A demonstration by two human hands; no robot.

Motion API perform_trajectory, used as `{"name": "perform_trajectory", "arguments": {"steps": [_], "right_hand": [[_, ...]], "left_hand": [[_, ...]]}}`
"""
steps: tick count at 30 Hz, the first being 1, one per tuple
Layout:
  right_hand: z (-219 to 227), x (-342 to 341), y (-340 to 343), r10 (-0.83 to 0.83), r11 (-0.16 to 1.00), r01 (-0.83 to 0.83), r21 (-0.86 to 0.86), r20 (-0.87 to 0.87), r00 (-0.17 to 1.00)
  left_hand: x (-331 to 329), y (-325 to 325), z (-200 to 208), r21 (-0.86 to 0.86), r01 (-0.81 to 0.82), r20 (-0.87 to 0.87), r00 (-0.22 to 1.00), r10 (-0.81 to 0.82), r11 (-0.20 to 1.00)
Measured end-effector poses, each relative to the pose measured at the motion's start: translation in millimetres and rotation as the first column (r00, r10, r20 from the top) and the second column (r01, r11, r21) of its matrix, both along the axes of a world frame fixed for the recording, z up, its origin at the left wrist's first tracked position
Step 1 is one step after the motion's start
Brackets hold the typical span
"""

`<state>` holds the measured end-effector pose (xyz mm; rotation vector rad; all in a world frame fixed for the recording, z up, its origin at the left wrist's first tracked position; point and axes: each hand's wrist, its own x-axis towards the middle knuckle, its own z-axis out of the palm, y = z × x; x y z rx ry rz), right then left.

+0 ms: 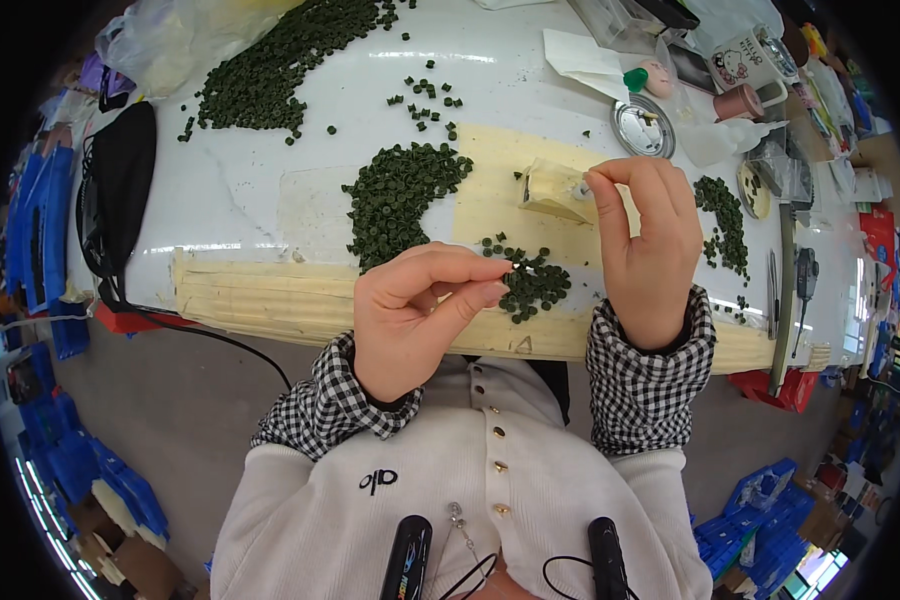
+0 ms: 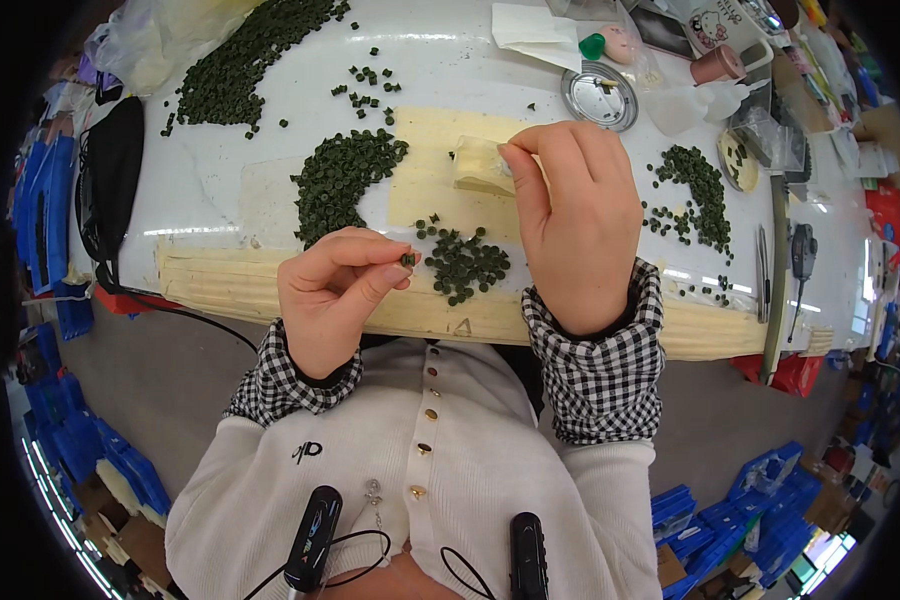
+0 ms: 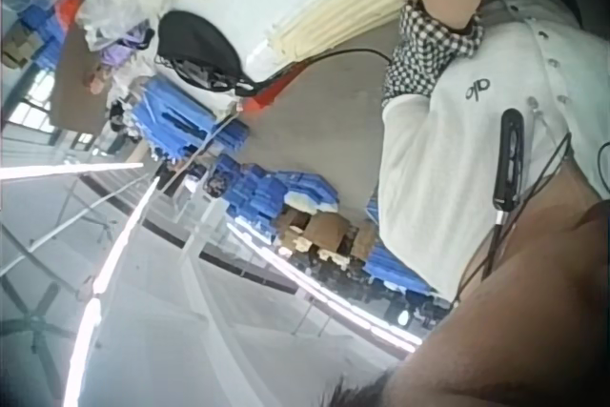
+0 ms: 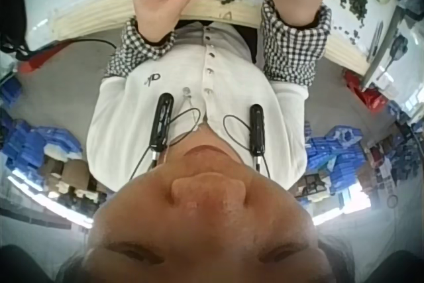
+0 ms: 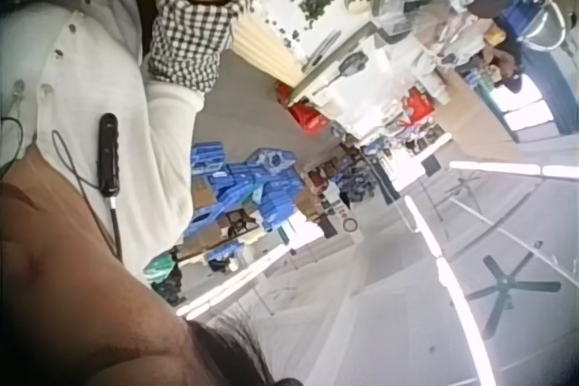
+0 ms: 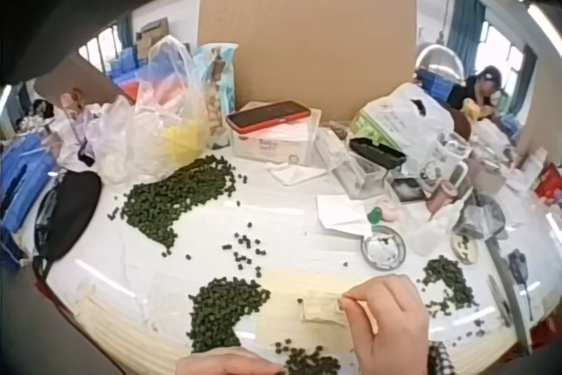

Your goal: Manually assembling or sorting small green plastic toy components on a workbench.

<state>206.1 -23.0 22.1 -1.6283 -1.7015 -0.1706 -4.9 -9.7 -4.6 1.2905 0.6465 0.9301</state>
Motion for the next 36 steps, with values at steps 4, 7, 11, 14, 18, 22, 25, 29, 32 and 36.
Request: {"name": "perform_trajectory", "arguments": {"steps": [4,7,11,14,18,22,25,29,32,36], "right_hand": [[0,-2,-4,-0.011,1.0,0.011,0.009,0.015,1.0],[11,-14,-24,0.015,0.999,-0.018,-0.033,-0.107,0.994],[7,-35,-50,0.193,0.961,-0.253,-0.11,-0.39,0.9],[-3,-42,-57,0.259,0.935,-0.342,-0.098,-0.471,0.843],[-8,-46,-58,0.277,0.925,-0.371,-0.083,-0.522,0.807],[-8,-48,-59,0.274,0.922,-0.376,-0.092,-0.531,0.802],[-10,-47,-59,0.284,0.919,-0.384,-0.085,-0.533,0.797],[-10,-46,-60,0.257,0.924,-0.367,-0.112,-0.527,0.81],[-12,-39,-61,0.158,0.956,-0.268,-0.123,-0.553,0.818],[-11,-23,-63,-0.006,0.993,-0.065,-0.097,-0.592,0.806]], "left_hand": [[-1,-1,-2,-0.031,-0.018,0.039,0.999,0.019,0.999],[-1,-1,-2,-0.029,-0.029,0.062,0.998,0.031,0.999],[-2,1,-2,-0.022,-0.033,0.055,0.998,0.034,0.999],[0,-1,0,-0.034,-0.035,0.068,0.997,0.037,0.999],[0,-1,-1,-0.011,-0.034,0.065,0.997,0.035,0.999],[-4,3,1,0.079,-0.002,-0.028,1.0,0.004,0.997],[-5,4,1,0.111,0.003,-0.065,0.998,0.004,0.994],[-5,5,3,0.097,0.004,-0.097,0.995,0.006,0.995],[-7,10,7,0.243,0.038,-0.27,0.962,0.03,0.969],[-4,9,-3,0.566,0.126,-0.485,0.85,0.205,0.815]]}}
